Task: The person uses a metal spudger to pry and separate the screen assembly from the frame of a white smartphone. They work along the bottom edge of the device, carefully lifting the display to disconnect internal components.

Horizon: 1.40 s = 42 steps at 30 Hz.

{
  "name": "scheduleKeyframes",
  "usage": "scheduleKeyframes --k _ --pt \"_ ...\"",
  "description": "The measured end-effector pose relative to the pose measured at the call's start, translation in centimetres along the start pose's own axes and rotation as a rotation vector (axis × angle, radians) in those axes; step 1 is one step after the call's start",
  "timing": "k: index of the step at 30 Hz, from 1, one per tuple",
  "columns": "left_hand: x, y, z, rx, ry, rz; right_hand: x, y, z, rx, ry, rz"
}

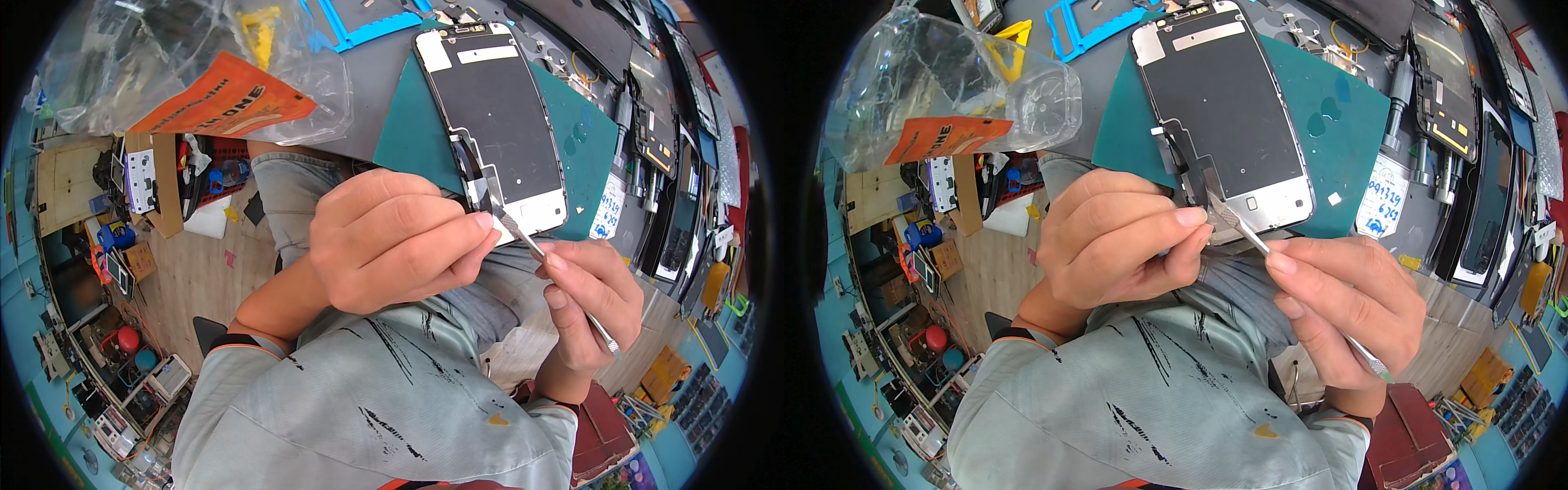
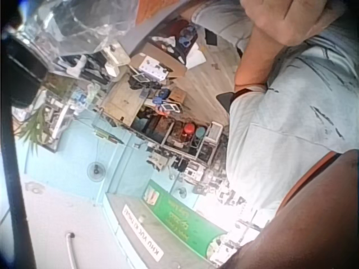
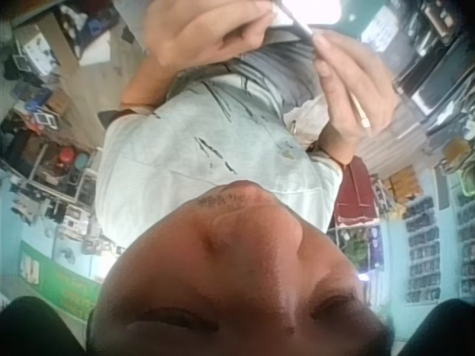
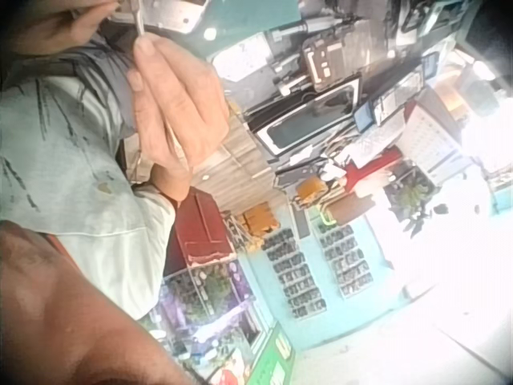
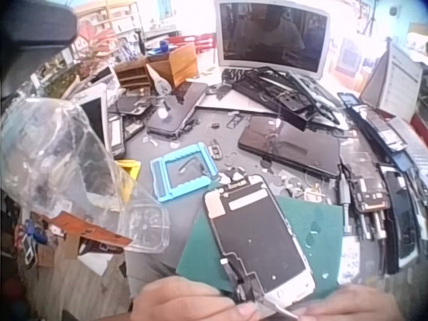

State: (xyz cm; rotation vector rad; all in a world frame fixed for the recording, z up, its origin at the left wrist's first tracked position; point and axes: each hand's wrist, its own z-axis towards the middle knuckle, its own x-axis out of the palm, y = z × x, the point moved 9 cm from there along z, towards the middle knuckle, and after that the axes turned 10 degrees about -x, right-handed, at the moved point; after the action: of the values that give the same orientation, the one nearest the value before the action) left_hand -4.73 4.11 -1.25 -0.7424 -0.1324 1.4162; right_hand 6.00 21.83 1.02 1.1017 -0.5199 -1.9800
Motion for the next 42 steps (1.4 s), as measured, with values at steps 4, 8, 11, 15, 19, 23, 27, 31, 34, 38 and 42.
scheduleKeyframes --k 4,8,11,15,19,23,27,31,34,38,42 --pt "0.0 0.0 0.0 -0.001 -0.012 -0.001 -0.1 -0.1 0.1 0.011 0.004 0.028" --pt "0.0 -0.2 0.0 -0.017 -0.028 -0.003 -0.1 0.2 0.4 -0.021 0.021 0.012" --pt "0.0 -0.2 0.0 -0.028 -0.044 -0.008 -0.1 0.3 0.6 -0.046 0.026 0.002" --pt "0.0 -0.1 -0.1 -0.026 -0.043 -0.013 -0.1 0.6 0.8 -0.072 0.041 -0.020" --pt "-0.1 0.0 -0.2 -0.029 -0.038 -0.017 0.0 0.9 1.0 -0.095 0.062 -0.046" --pt "0.0 -0.1 -0.3 -0.027 -0.035 -0.017 0.1 1.2 1.1 -0.112 0.071 -0.073" --pt "0.0 -0.1 -0.4 -0.022 -0.037 -0.015 0.1 1.6 1.1 -0.152 0.089 -0.112" --pt "0.0 0.0 -0.4 -0.012 -0.035 -0.018 0.1 1.8 1.2 -0.205 0.133 -0.131" --pt "0.0 0.0 -0.5 -0.009 -0.037 -0.019 0.1 1.8 1.2 -0.230 0.124 -0.119" --pt "0.0 0.0 -0.5 -0.005 -0.044 -0.021 0.2 2.0 1.2 -0.207 0.123 -0.150" --pt "0.0 0.1 -0.5 0.000 -0.048 -0.027 0.3 2.3 1.2 -0.144 0.139 -0.193"
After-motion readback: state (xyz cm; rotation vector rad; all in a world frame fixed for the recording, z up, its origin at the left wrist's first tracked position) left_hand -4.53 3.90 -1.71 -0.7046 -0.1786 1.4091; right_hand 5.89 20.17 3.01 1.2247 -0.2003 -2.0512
